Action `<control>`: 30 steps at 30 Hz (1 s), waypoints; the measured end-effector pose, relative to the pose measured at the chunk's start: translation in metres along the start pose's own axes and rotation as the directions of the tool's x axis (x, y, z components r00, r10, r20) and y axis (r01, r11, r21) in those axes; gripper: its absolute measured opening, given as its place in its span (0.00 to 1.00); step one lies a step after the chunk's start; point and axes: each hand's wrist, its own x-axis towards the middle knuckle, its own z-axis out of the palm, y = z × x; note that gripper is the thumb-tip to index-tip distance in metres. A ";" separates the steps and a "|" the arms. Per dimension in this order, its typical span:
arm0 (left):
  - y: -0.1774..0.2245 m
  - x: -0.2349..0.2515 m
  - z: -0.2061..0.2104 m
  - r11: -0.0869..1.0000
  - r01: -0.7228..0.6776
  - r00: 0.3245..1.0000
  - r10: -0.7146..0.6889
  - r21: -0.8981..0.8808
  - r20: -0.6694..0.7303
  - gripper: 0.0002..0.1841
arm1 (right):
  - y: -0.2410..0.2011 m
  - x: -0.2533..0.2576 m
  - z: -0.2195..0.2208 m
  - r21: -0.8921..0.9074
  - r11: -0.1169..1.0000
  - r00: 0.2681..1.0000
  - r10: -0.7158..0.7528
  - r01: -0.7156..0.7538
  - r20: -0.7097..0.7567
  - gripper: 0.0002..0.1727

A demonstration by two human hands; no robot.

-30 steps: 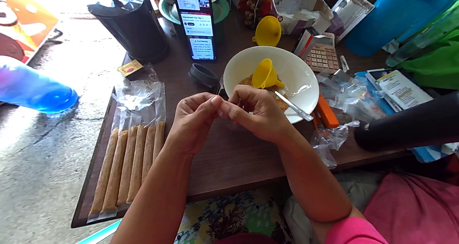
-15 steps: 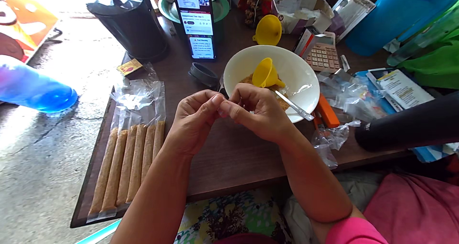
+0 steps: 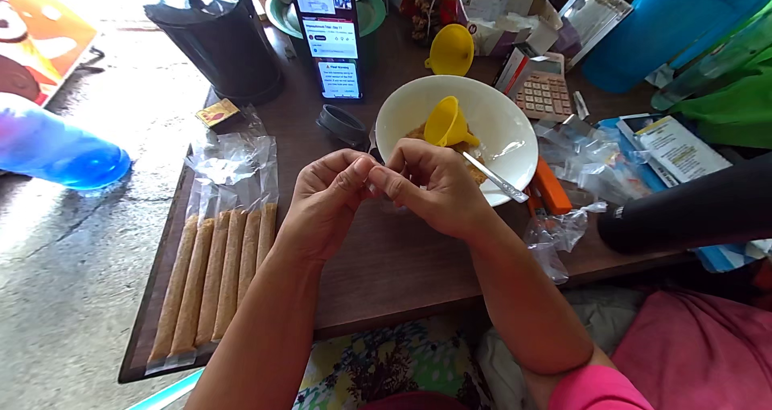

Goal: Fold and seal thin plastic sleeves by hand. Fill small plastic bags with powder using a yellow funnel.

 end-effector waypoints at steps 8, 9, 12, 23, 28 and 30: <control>0.000 0.001 -0.001 1.000 -0.023 0.998 0.024 -0.015 0.064 0.08 | -0.001 0.000 -0.001 -0.015 1.000 1.000 0.002 -0.002 0.002 0.10; 0.000 0.001 -0.001 1.000 -0.020 0.998 0.020 -0.013 0.062 0.08 | 0.000 0.000 0.000 -0.022 1.000 1.000 0.002 -0.002 0.001 0.10; -0.001 0.001 -0.001 1.000 -0.016 0.998 0.017 -0.010 0.059 0.08 | 0.000 0.000 0.000 -0.035 0.999 1.000 -0.003 0.003 -0.005 0.11; 0.001 -0.001 0.001 1.000 0.001 1.000 -0.001 -0.009 0.014 0.08 | -0.003 -0.001 0.000 -0.029 1.000 1.000 0.003 -0.003 0.004 0.12; 0.001 -0.001 0.000 0.999 -0.005 1.000 0.005 -0.039 0.017 0.10 | -0.007 -0.001 0.000 -0.030 1.000 1.000 0.006 -0.006 0.004 0.12; 0.001 -0.001 0.000 0.999 -0.001 1.000 0.001 -0.035 0.018 0.10 | -0.007 -0.001 0.001 -0.043 0.999 1.000 -0.001 0.001 0.006 0.13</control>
